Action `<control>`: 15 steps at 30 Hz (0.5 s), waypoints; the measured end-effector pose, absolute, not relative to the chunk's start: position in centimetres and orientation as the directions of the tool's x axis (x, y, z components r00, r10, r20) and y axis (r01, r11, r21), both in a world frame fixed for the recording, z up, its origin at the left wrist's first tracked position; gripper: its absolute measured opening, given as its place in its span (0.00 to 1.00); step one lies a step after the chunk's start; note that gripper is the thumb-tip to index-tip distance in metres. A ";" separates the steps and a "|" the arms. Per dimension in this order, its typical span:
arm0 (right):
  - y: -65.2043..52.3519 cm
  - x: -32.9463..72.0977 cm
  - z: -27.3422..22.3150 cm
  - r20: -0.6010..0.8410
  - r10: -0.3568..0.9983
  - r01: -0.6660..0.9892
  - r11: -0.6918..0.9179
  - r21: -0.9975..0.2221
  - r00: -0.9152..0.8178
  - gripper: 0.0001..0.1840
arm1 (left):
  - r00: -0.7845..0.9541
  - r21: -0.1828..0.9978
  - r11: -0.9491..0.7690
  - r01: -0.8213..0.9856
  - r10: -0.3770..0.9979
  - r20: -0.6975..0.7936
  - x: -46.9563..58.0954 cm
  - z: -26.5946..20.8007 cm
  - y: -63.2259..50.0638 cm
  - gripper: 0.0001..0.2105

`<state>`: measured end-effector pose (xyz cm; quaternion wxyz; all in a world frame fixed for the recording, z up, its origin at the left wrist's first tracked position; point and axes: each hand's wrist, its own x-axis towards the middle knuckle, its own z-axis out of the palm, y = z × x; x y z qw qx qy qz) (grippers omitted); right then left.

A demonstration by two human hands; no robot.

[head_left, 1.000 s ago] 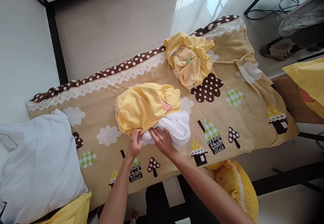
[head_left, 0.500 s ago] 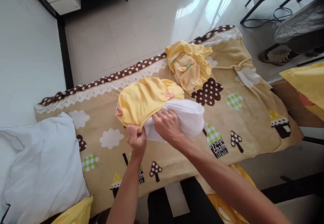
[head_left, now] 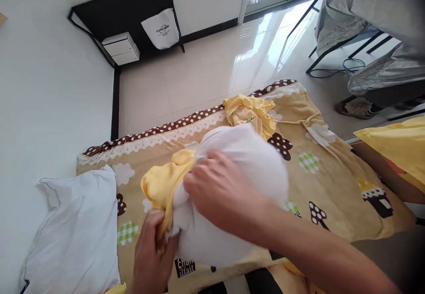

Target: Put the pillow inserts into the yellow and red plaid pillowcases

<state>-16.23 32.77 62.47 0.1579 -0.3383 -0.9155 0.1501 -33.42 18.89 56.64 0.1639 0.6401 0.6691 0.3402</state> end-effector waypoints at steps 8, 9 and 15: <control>24.4 -23.0 42.4 0.059 0.516 0.489 0.839 -0.239 -0.855 0.15 | -0.462 0.475 0.318 0.820 0.858 0.223 -36.2 39.7 15.9 0.05; 22.9 -23.6 41.9 0.092 0.493 0.463 0.855 -0.233 -0.865 0.16 | -0.507 0.462 0.365 0.808 0.831 0.230 -36.3 39.1 15.1 0.06; 20.4 -29.1 42.1 -0.041 0.368 0.362 0.877 -0.315 -0.929 0.11 | -0.564 0.463 0.402 0.789 0.774 0.288 -37.5 41.0 11.7 0.07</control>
